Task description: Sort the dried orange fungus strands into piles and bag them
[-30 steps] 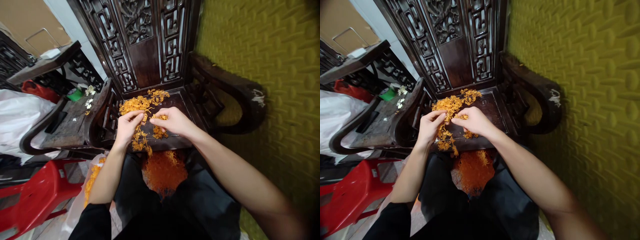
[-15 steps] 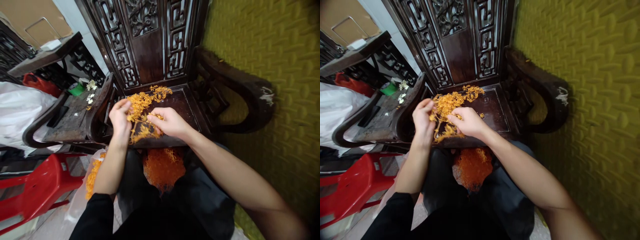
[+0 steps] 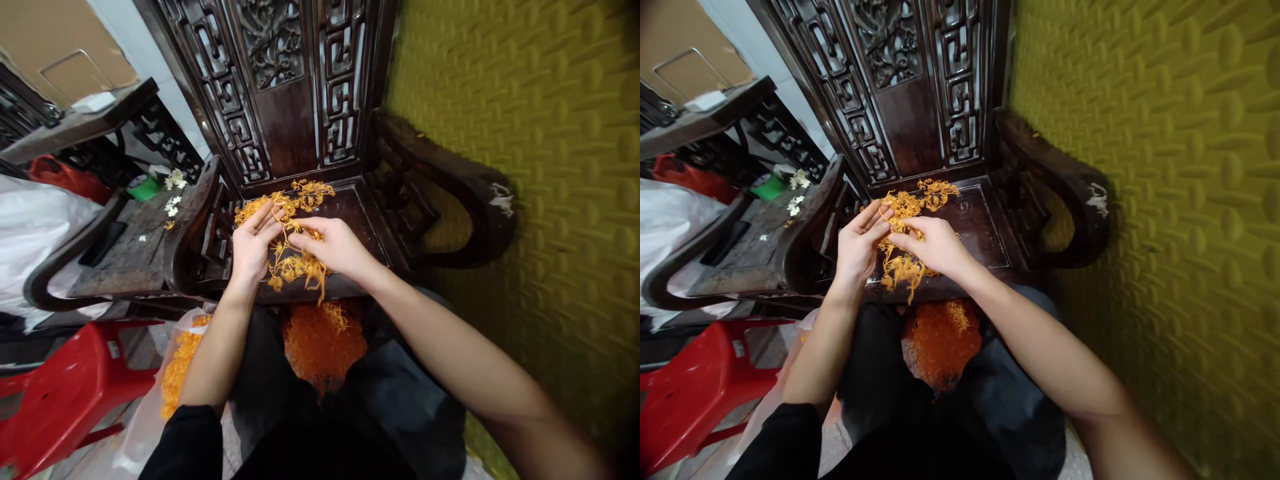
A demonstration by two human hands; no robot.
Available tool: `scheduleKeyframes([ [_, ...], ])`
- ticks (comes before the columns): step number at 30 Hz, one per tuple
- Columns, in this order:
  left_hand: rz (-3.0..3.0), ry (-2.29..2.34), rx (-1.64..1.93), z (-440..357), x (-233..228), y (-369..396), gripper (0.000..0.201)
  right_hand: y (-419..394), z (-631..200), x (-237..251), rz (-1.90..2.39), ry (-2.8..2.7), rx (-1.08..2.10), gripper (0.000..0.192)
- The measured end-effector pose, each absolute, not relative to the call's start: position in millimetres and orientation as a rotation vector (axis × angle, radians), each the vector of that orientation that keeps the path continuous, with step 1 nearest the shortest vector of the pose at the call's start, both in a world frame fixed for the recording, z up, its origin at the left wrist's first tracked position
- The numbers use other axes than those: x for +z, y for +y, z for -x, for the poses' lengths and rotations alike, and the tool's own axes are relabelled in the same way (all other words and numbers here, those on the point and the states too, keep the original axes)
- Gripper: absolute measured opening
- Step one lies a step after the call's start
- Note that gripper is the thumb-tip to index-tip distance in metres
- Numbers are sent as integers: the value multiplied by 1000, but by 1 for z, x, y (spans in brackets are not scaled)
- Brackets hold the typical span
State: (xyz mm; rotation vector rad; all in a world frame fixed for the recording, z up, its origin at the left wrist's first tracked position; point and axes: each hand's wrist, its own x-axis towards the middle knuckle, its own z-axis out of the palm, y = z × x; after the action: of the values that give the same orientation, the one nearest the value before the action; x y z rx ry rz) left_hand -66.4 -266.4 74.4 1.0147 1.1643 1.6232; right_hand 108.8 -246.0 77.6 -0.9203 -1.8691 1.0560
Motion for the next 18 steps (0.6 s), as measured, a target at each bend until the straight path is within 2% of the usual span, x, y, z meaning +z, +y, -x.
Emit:
scheduleKeyframes([
  [3,-1114,1180,1594,67,75,-272,57,-248,-104,75,940,-1897,937,28],
  [6,-1189,1227,1549,67,75,-277,56,-247,-102,74,961,-1891,851,30],
  [11,-1255,1322,1528,68,78,-280,53,-251,-105,78,965,-1861,863,31],
  [15,-1255,1259,1547,59,83,-283,44,-249,-100,76,953,-1842,812,39],
  [18,-1317,1241,1702,58,90,-286,35,-221,-102,68,1029,-1654,835,42],
])
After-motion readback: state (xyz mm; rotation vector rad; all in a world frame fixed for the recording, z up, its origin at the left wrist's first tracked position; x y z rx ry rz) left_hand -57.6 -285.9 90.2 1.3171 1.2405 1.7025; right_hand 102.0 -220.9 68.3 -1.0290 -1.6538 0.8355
